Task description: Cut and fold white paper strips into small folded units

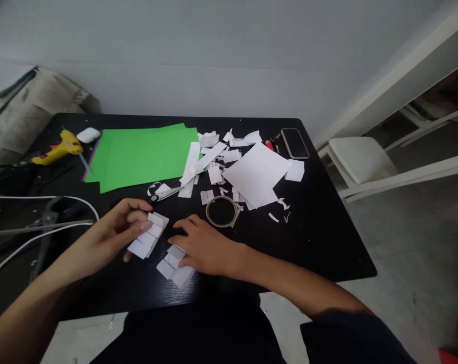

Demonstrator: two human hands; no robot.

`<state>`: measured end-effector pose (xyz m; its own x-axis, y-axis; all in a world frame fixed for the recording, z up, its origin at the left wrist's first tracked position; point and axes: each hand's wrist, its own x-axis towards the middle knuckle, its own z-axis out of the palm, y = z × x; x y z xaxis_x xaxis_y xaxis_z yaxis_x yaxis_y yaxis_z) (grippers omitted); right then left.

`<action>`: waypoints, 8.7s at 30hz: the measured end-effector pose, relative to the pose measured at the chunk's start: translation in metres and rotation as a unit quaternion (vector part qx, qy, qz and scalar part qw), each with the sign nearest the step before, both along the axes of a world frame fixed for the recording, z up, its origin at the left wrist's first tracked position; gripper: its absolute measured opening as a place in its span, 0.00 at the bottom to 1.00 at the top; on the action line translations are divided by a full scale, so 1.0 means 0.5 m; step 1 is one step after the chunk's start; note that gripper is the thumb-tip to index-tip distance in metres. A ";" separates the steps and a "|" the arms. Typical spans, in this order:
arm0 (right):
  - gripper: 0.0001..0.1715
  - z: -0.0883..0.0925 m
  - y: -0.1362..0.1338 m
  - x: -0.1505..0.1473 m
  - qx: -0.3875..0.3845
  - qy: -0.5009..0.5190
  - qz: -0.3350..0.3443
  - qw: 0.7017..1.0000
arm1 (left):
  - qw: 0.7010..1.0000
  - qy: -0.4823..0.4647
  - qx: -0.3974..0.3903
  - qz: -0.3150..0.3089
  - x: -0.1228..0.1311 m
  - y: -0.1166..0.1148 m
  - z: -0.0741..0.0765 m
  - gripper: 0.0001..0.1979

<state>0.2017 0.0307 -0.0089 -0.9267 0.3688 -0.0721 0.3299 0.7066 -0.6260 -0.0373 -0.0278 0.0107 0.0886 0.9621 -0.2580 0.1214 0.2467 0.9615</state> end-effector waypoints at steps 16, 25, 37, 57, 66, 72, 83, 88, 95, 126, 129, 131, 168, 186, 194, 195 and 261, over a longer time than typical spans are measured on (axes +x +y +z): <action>0.27 -0.021 0.043 0.011 -0.384 0.287 -0.338 0.810 | 0.976 -0.030 0.098 0.193 0.079 -0.009 0.000 0.09; 0.23 -0.008 0.038 0.002 -0.428 0.330 -0.364 0.758 | 0.977 0.030 0.110 0.178 0.134 -0.013 -0.035 0.07; 0.36 -0.022 0.035 0.003 -0.480 0.331 -0.365 0.726 | 0.967 -0.024 0.128 0.217 0.123 0.008 -0.058 0.17; 0.22 -0.016 0.028 0.002 -0.421 0.277 -0.377 0.777 | 0.992 0.023 0.062 0.108 0.119 0.005 -0.059 0.11; 0.15 -0.033 0.030 0.004 -0.307 0.272 -0.342 0.846 | 0.994 0.055 0.027 0.088 0.112 0.000 -0.070 0.16; 0.22 -0.042 0.010 0.002 -0.105 0.299 -0.333 0.888 | 0.995 0.027 0.013 0.098 0.106 -0.011 -0.081 0.18; 0.15 -0.068 -0.065 0.051 0.155 0.172 -0.170 0.958 | 0.945 0.311 0.096 -0.015 0.099 -0.053 -0.085 0.13; 0.17 -0.081 -0.072 0.051 0.203 0.153 -0.149 0.956 | 0.840 0.485 0.238 -0.058 0.082 -0.057 -0.095 0.16; 0.23 -0.094 -0.081 0.058 0.236 0.139 -0.130 0.953 | 0.804 0.452 0.369 -0.116 0.072 -0.057 -0.107 0.19; 0.16 -0.081 -0.069 0.058 0.165 0.173 -0.142 0.961 | 0.822 0.422 0.342 -0.173 0.047 -0.077 -0.109 0.22; 0.16 -0.082 -0.065 0.059 0.156 0.179 -0.134 0.962 | 0.813 0.419 0.365 -0.176 0.025 -0.078 -0.102 0.19; 0.14 -0.081 -0.063 0.061 0.147 0.184 -0.127 0.963 | 0.820 0.397 0.378 -0.163 0.013 -0.078 -0.093 0.15; 0.25 0.057 0.081 0.088 -0.147 0.220 -0.336 0.904 | 0.874 0.365 0.293 -0.132 0.058 0.069 -0.085 0.12; 0.39 0.057 0.104 0.057 -0.437 0.280 -0.281 0.807 | 0.826 0.545 0.118 -0.077 -0.092 0.047 -0.031 0.15; 0.33 0.044 0.096 0.050 -0.354 0.267 -0.259 0.858 | 0.823 0.552 0.124 -0.061 -0.141 0.042 -0.067 0.13; 0.32 0.043 0.095 0.050 -0.344 0.265 -0.254 0.864 | 0.825 0.548 0.124 -0.058 -0.143 0.044 -0.071 0.14; 0.37 0.005 0.079 0.045 -0.358 0.335 -0.137 0.861 | 0.990 -0.012 0.104 0.096 0.099 0.109 -0.013 0.10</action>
